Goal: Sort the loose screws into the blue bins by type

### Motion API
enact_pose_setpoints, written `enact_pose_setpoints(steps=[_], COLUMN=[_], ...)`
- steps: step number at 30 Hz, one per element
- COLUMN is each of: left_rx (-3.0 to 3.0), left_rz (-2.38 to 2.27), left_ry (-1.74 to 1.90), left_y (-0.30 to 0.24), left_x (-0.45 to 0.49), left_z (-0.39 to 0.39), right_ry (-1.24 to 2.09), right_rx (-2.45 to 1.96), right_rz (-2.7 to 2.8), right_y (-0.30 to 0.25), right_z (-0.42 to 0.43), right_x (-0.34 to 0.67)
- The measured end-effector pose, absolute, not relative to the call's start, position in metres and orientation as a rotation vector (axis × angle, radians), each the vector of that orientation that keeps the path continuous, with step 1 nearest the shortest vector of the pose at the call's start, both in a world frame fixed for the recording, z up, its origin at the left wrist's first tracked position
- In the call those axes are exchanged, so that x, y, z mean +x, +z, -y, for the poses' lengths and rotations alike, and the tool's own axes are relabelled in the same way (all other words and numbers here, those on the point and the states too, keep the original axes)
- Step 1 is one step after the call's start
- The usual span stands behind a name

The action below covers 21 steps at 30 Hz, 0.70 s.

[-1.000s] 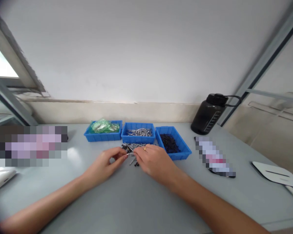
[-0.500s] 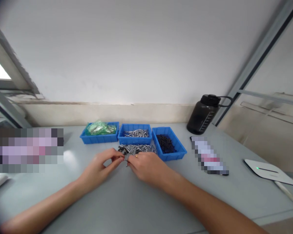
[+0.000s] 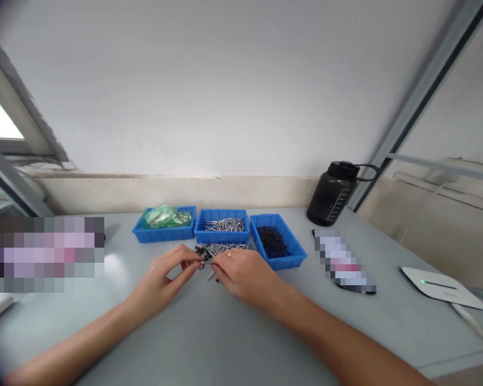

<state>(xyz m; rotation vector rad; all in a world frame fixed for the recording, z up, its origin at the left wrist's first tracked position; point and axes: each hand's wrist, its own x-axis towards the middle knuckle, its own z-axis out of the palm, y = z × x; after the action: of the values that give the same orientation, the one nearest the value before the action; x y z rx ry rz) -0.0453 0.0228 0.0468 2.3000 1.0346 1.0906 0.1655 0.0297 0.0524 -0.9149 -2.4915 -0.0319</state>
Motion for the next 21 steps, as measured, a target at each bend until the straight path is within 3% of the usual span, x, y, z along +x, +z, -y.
enact_pose_setpoints(steps=[12, 21], left_rx=[2.551, 2.404], left_rz=[-0.971, -1.000], left_ry=[0.756, 1.069], left_y=[0.036, 0.044], left_x=[-0.043, -0.045], left_z=[-0.019, -0.021], right_ry=[-0.116, -0.091], right_rx=[-0.608, -0.787], right_rz=[2.376, 2.311], right_y=[0.054, 0.060], right_z=[-0.017, -0.024], right_x=[0.161, 0.168])
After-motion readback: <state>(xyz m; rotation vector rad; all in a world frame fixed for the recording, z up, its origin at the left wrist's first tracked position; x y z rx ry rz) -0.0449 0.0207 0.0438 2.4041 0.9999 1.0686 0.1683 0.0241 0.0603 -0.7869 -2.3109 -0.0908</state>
